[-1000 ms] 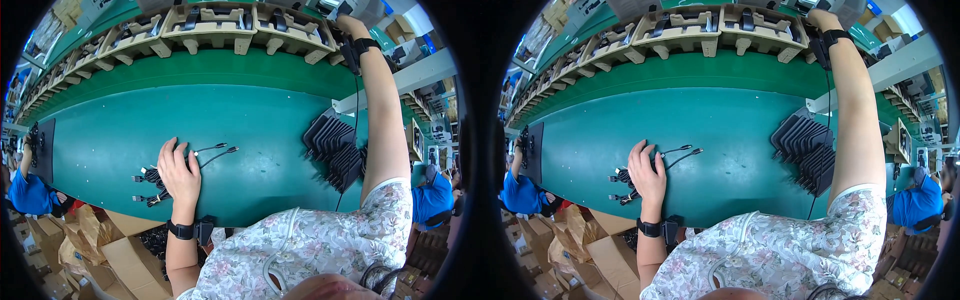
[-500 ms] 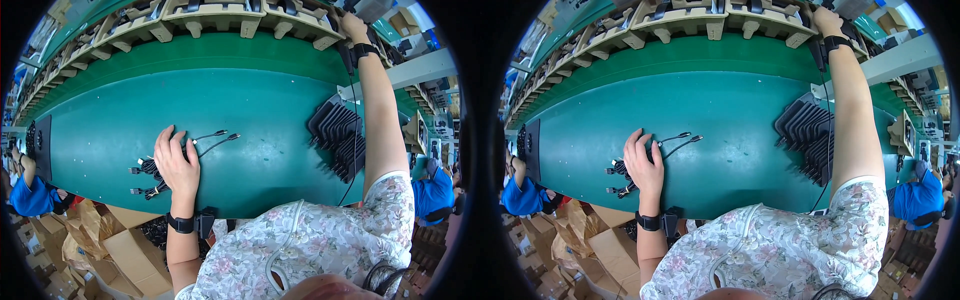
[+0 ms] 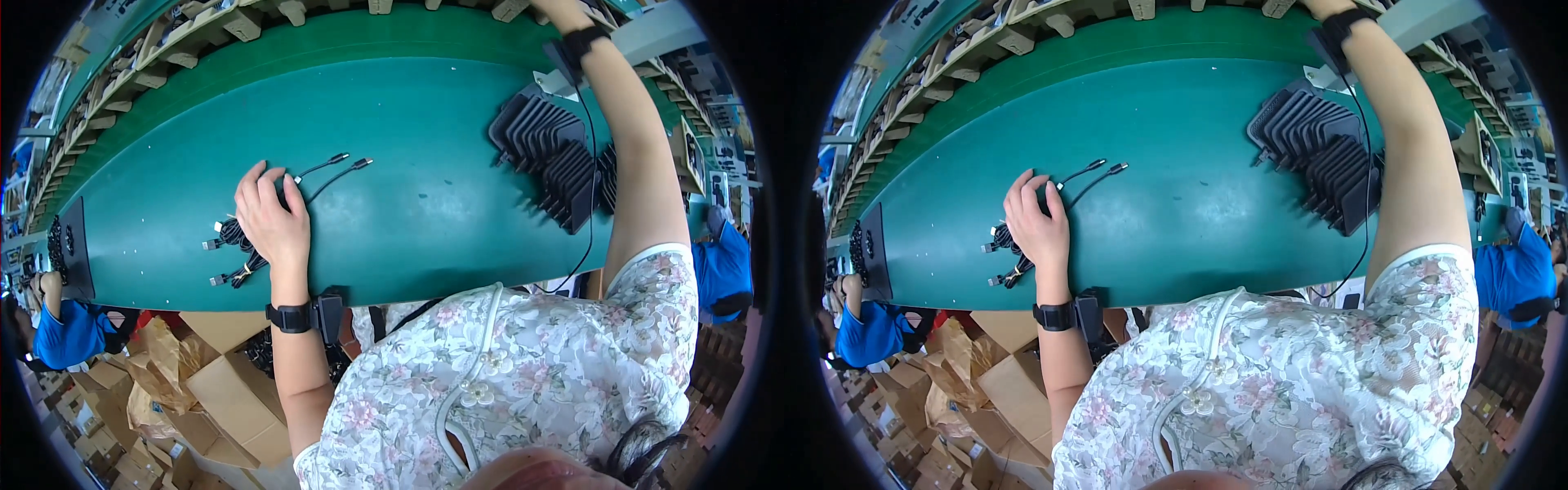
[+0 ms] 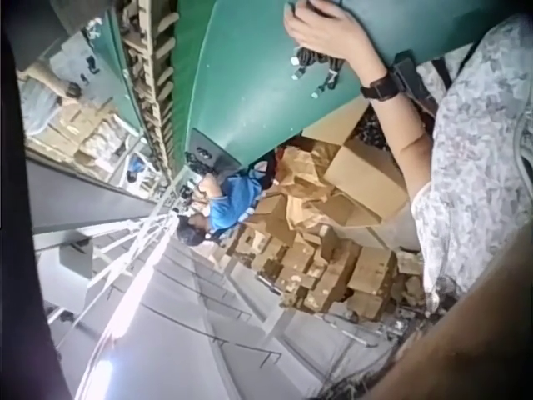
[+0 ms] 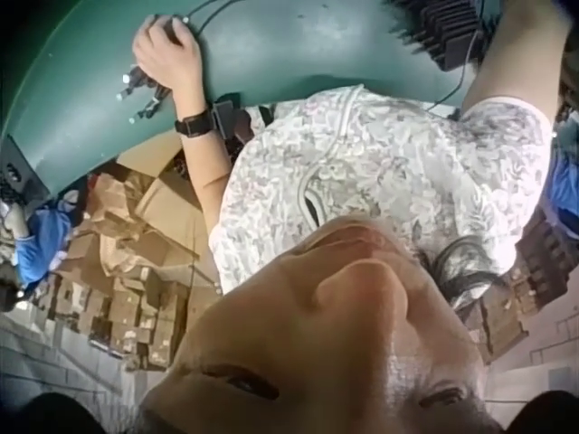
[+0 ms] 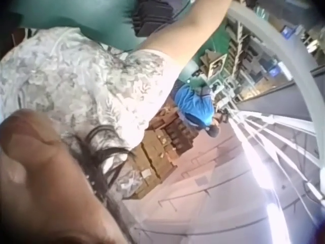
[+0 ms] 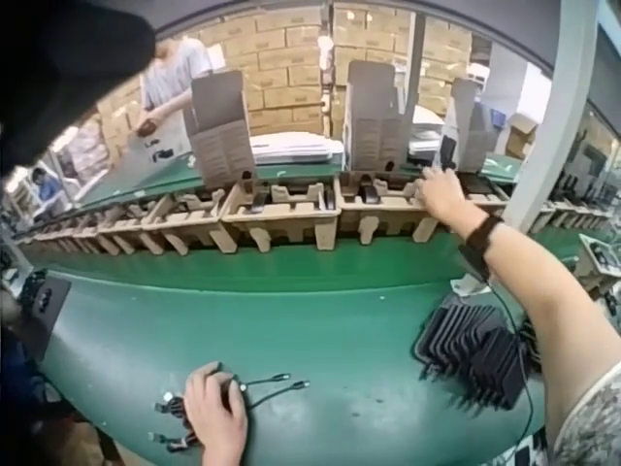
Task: The person gathers bundles of cables from a box, connects individual cables to plastic pads, and places the assembled units into trays on a conveyor belt.
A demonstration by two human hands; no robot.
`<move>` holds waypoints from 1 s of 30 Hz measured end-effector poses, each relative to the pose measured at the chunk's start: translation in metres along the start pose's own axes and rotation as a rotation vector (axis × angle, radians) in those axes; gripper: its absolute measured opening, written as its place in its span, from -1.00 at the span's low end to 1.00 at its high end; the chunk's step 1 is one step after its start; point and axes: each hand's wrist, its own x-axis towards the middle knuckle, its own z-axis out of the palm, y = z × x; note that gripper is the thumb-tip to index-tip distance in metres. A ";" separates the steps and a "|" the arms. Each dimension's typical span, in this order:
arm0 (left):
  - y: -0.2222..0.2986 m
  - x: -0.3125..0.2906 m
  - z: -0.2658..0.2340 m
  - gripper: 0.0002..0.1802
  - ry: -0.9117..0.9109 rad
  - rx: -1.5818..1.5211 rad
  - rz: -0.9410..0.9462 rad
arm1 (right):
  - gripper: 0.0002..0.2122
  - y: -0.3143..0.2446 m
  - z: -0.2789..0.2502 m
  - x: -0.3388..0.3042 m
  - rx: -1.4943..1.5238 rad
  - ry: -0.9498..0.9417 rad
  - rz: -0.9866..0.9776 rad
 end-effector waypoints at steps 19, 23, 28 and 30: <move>-0.084 -0.037 -0.016 -0.46 -0.161 0.112 0.057 | -0.21 -0.033 -0.089 -0.288 0.818 -0.314 -0.089; -0.073 -0.025 0.004 -0.48 -0.179 -0.196 -0.046 | -0.15 -0.073 -0.084 -0.286 0.789 -0.242 -0.051; -0.010 -0.016 0.026 -0.52 -0.057 -0.176 0.063 | -0.29 -0.081 -0.079 -0.276 0.882 -0.241 0.092; 0.014 -0.011 0.026 -0.53 0.031 -0.083 0.186 | -0.37 -0.076 -0.081 -0.269 0.897 -0.239 0.032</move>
